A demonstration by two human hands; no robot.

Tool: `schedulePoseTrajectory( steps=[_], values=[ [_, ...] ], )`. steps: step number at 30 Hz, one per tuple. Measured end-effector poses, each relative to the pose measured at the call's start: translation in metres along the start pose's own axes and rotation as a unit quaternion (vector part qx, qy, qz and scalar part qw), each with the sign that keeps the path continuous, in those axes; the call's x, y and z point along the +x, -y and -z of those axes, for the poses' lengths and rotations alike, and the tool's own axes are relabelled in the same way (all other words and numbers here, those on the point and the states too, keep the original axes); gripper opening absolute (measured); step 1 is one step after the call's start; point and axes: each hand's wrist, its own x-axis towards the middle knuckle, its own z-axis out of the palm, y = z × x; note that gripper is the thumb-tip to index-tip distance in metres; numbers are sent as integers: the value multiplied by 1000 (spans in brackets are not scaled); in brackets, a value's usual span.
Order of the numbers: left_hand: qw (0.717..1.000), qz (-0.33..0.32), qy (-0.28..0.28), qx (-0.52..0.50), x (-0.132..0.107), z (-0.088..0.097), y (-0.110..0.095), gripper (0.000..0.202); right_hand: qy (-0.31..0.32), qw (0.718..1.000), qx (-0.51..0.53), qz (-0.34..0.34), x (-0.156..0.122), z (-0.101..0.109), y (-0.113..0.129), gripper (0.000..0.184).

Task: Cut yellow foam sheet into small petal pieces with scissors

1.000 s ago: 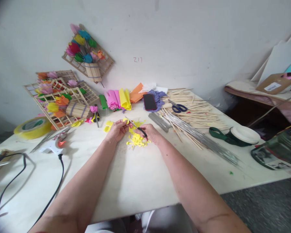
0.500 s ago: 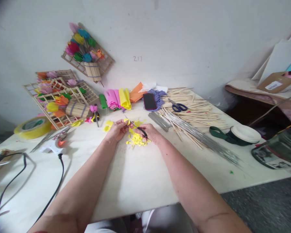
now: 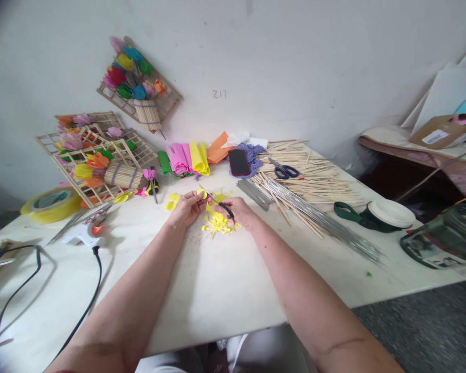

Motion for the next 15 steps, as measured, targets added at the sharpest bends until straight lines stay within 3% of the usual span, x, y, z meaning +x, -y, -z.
schedulePoseTrajectory(
  steps=[15],
  values=[
    [999,3,-37,-21,3,0,0,12,-19,1000,-16,-4,-1,-2,1,34]
  ],
)
